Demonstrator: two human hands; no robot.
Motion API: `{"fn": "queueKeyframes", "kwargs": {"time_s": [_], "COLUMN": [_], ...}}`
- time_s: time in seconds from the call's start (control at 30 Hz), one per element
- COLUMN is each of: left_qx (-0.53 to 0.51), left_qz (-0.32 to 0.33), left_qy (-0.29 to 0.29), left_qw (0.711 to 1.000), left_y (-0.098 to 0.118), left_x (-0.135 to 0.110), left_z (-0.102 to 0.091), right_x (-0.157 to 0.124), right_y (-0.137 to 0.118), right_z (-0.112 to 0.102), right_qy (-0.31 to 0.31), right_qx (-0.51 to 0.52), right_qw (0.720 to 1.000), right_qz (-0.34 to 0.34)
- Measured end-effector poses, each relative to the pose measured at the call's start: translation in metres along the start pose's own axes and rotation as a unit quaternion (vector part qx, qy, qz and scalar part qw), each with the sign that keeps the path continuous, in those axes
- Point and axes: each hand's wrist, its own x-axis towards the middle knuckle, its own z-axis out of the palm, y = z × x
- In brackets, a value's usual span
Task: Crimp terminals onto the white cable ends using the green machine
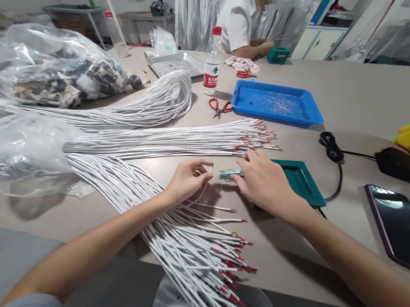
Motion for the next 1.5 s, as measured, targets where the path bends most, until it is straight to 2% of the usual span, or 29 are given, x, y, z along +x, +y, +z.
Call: {"fn": "queueKeyframes", "kwargs": {"time_s": [0.1,0.27,0.47,0.6,0.87,1.13,1.5], "left_qx": [-0.034,-0.062,-0.085,-0.095,-0.084,-0.054,-0.039], "left_qz": [-0.024,-0.045,-0.078,-0.077,-0.102,-0.133,-0.134], "left_qy": [-0.019,-0.044,-0.055,-0.079,-0.061,-0.063,-0.061], "left_qw": [0.999,0.996,0.992,0.989,0.989,0.988,0.988], "left_y": [0.000,0.001,0.005,0.005,0.008,0.010,0.006], "left_x": [0.000,0.000,0.001,0.000,0.001,0.001,0.001], "left_z": [0.001,0.000,-0.001,0.000,-0.001,-0.001,-0.001], "right_x": [-0.002,-0.001,0.001,0.003,0.002,0.002,0.003], "right_y": [0.003,0.003,0.003,0.004,0.003,0.000,0.000], "right_z": [0.003,0.003,0.010,0.012,0.012,0.011,0.011], "right_qy": [-0.037,-0.068,-0.072,-0.075,-0.092,-0.108,-0.108], "right_qx": [-0.064,-0.090,-0.104,-0.086,-0.071,-0.057,-0.047], "right_qw": [0.996,0.993,0.991,0.992,0.988,0.988,0.988], "right_qz": [-0.041,-0.045,-0.049,-0.061,-0.098,-0.091,-0.098]}}
